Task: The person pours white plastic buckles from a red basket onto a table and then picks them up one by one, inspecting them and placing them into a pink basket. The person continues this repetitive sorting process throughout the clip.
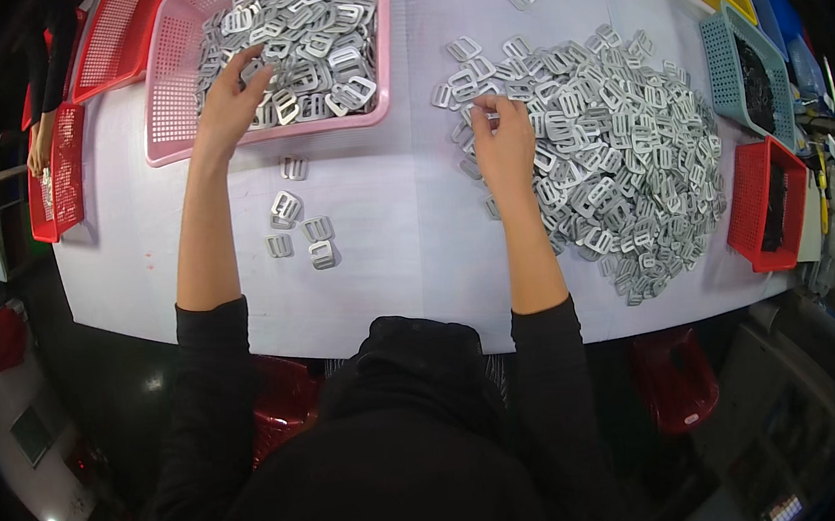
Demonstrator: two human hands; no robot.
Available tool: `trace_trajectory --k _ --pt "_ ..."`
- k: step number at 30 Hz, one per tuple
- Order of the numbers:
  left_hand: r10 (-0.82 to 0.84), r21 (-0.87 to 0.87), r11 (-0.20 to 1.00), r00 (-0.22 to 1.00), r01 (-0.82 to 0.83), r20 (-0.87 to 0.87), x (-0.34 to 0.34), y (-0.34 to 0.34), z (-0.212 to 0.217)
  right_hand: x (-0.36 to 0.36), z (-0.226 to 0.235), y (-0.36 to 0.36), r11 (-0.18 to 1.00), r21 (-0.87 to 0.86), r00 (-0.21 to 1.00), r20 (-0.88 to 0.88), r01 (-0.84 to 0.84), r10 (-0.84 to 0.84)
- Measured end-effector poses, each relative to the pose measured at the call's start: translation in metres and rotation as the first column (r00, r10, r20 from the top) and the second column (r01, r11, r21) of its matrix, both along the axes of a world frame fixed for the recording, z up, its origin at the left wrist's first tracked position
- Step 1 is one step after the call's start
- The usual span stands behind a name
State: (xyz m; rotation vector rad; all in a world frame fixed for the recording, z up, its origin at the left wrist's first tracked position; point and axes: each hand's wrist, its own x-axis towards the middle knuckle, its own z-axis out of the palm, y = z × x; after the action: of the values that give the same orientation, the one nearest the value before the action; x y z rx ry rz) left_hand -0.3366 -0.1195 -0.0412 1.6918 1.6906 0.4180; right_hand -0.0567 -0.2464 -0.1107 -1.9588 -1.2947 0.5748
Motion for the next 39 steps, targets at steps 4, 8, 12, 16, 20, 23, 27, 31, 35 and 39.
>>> trace_trajectory --k 4,8,12,16,20,23,27,31,35,39 --pt "-0.081 0.076 0.994 0.996 0.079 0.032 -0.013 0.009 -0.024 0.013 -0.031 0.028 0.986 -0.033 0.895 0.415 -0.166 0.165" --pt "-0.071 0.096 0.993 0.995 0.064 0.067 -0.023 0.017 -0.043 0.024 -0.052 0.048 0.920 -0.110 0.698 0.618 -0.377 0.360" --pt "-0.045 0.064 0.997 0.998 0.042 0.049 -0.027 0.013 -0.043 0.037 -0.055 0.047 0.919 -0.098 0.802 0.459 -0.382 0.382" --pt "0.036 0.048 0.998 0.995 -0.041 0.097 -0.021 0.005 -0.045 0.034 -0.029 0.031 0.979 -0.089 0.983 -0.011 -0.182 0.181" --pt "0.153 -0.086 0.986 0.983 -0.145 0.101 -0.013 -0.003 -0.025 0.032 0.001 0.004 0.995 -0.070 0.893 -0.449 -0.073 0.034" --pt "0.204 -0.218 0.972 0.761 -0.085 0.616 -0.004 -0.026 0.002 0.023 0.028 -0.012 0.992 -0.018 0.786 -0.613 -0.123 0.086" --pt "0.153 -0.352 0.902 0.577 0.251 0.802 0.038 -0.075 0.014 -0.005 0.074 -0.018 0.959 -0.023 0.674 -0.716 -0.284 0.182" --pt "0.322 -0.498 0.790 0.449 0.357 0.833 0.082 -0.102 -0.005 -0.012 0.075 -0.006 0.929 -0.047 0.685 -0.690 -0.367 0.236" --pt "0.426 -0.536 0.750 0.338 0.387 0.839 0.106 -0.113 -0.036 -0.009 0.051 0.001 0.905 -0.069 0.815 -0.466 -0.420 0.343" --pt "0.438 -0.566 0.739 0.378 0.366 0.816 0.112 -0.107 -0.071 0.019 -0.002 0.040 0.961 -0.075 0.962 -0.085 -0.268 0.261"
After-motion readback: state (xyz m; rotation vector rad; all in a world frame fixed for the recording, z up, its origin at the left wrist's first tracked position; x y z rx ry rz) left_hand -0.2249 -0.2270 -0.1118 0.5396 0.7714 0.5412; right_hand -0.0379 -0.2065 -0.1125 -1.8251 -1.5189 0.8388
